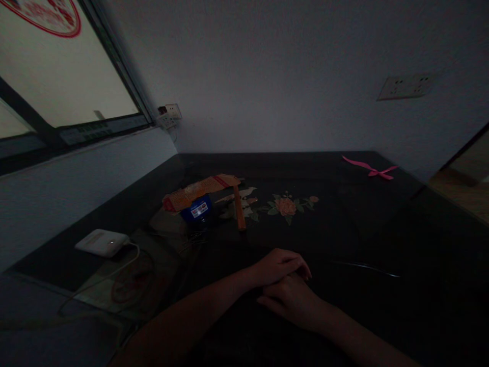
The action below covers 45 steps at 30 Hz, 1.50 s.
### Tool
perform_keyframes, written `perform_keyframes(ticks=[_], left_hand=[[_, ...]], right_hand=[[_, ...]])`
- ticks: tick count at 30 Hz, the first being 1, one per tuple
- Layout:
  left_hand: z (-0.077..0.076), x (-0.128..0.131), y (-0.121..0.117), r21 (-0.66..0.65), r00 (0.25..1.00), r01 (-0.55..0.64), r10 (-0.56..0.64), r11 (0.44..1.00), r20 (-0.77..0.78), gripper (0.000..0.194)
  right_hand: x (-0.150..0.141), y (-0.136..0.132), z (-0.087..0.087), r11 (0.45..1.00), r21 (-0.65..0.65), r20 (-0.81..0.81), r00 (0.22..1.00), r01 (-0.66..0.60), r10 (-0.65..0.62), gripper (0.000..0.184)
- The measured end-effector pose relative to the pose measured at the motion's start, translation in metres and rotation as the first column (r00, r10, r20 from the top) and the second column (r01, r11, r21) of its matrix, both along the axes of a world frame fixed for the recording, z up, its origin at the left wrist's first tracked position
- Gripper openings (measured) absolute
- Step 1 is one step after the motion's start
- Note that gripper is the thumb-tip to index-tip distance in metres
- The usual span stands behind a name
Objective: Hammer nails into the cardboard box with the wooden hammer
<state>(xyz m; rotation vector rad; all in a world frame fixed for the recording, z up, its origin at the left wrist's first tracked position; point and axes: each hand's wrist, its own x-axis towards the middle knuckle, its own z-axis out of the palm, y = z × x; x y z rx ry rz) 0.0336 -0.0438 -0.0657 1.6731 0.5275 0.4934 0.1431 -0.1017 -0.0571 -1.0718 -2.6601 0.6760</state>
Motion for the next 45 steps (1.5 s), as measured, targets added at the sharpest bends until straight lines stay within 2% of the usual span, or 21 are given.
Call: perform_keyframes(ticks=[10,16,21,30,39,45], left_hand=[[0.0001,-0.0001,-0.0003,-0.011,0.999,-0.011,0.011,1.0,-0.038,0.042],[0.0002,0.0002,0.0,0.006,1.0,-0.001,0.001,1.0,-0.005,0.041],[0.0007,0.0003,0.0001,0.009,0.999,-0.009,0.01,1.0,-0.053,0.042],[0.0017,0.0008,-0.0014,-0.021,1.0,-0.007,0.007,1.0,-0.014,0.048],[0.0009,0.0003,-0.0005,0.031,1.0,0.01,-0.01,0.999,0.026,0.046],[0.0013,0.0,-0.0006,0.016,1.0,0.0,0.0,1.0,0.021,0.046]], right_hand=[[-0.001,0.0,-0.0003,1.0,-0.009,0.01,1.0,-0.001,0.001,0.025],[-0.0004,-0.0004,0.0001,1.0,-0.002,0.013,1.0,-0.007,0.007,0.025],[-0.0007,-0.0007,0.0005,1.0,0.001,0.016,1.0,-0.003,0.003,0.024],[0.0004,-0.0005,-0.0011,1.0,0.001,0.01,1.0,-0.006,0.006,0.025],[0.0003,-0.0006,-0.0008,1.0,0.002,0.008,1.0,-0.005,0.005,0.025],[-0.0004,-0.0006,0.0002,1.0,-0.001,0.001,1.0,-0.007,0.007,0.025]])
